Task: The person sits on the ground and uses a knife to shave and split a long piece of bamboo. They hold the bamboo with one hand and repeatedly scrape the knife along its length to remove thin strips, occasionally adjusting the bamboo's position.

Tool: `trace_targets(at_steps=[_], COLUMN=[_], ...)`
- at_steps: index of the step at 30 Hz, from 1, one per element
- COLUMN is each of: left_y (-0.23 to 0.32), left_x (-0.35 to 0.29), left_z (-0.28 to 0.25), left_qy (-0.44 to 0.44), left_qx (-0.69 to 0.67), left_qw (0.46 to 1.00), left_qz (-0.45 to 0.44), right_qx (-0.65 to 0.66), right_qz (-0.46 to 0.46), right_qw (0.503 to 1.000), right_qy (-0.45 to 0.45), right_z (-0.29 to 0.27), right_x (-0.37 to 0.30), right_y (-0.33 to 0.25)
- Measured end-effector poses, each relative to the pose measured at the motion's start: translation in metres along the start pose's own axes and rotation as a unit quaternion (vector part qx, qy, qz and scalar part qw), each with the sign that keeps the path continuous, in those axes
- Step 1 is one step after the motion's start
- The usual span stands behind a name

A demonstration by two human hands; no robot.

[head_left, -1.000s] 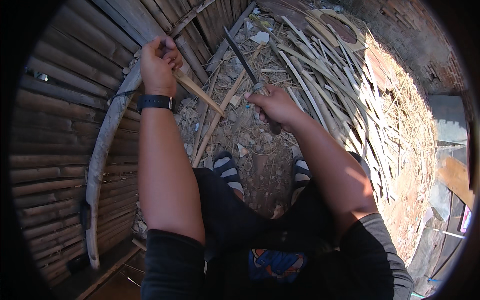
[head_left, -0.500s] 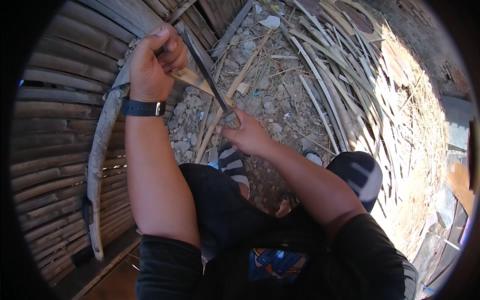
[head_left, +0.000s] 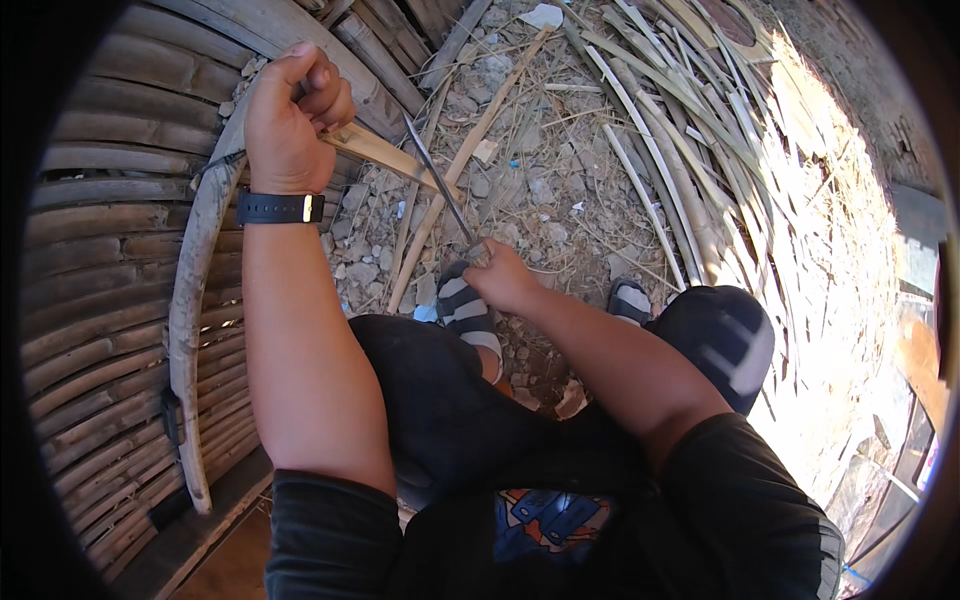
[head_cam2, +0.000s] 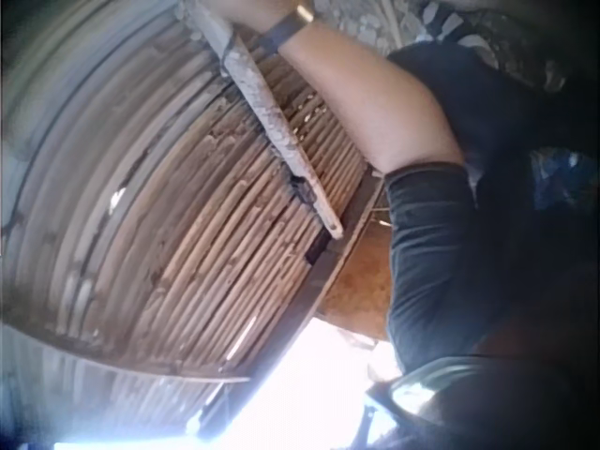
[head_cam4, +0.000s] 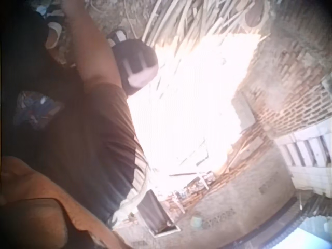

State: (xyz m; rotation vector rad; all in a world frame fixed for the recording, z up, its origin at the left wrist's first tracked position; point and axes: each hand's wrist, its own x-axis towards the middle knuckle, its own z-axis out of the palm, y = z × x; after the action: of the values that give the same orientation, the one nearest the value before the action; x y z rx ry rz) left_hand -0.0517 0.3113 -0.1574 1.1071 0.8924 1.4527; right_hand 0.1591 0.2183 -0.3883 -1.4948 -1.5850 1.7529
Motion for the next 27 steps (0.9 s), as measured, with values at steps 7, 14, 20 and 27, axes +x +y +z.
trace_targets(at_steps=[7, 14, 20, 27], left_y=[0.028, -0.019, -0.03, -0.028], left_x=[-0.003, 0.008, 0.011, 0.013], left_z=[0.001, 0.002, 0.023, 0.0], left_qy=[-0.039, -0.049, -0.003, 0.086], left_qx=[-0.012, -0.084, -0.06, -0.07], left_qw=[0.998, 0.995, 0.998, 0.994], left_qz=[0.057, -0.013, -0.018, -0.021], right_qx=[0.052, 0.128, 0.059, 0.15], right_qz=[0.113, 0.085, -0.128, 0.19], right_qw=[0.992, 0.979, 0.983, 0.97], right_qy=[0.035, 0.136, 0.116, 0.017], right_z=[-0.012, -0.042, -0.02, -0.024], right_x=[0.003, 0.021, -0.002, -0.005], right_y=[0.001, -0.032, -0.034, 0.019])
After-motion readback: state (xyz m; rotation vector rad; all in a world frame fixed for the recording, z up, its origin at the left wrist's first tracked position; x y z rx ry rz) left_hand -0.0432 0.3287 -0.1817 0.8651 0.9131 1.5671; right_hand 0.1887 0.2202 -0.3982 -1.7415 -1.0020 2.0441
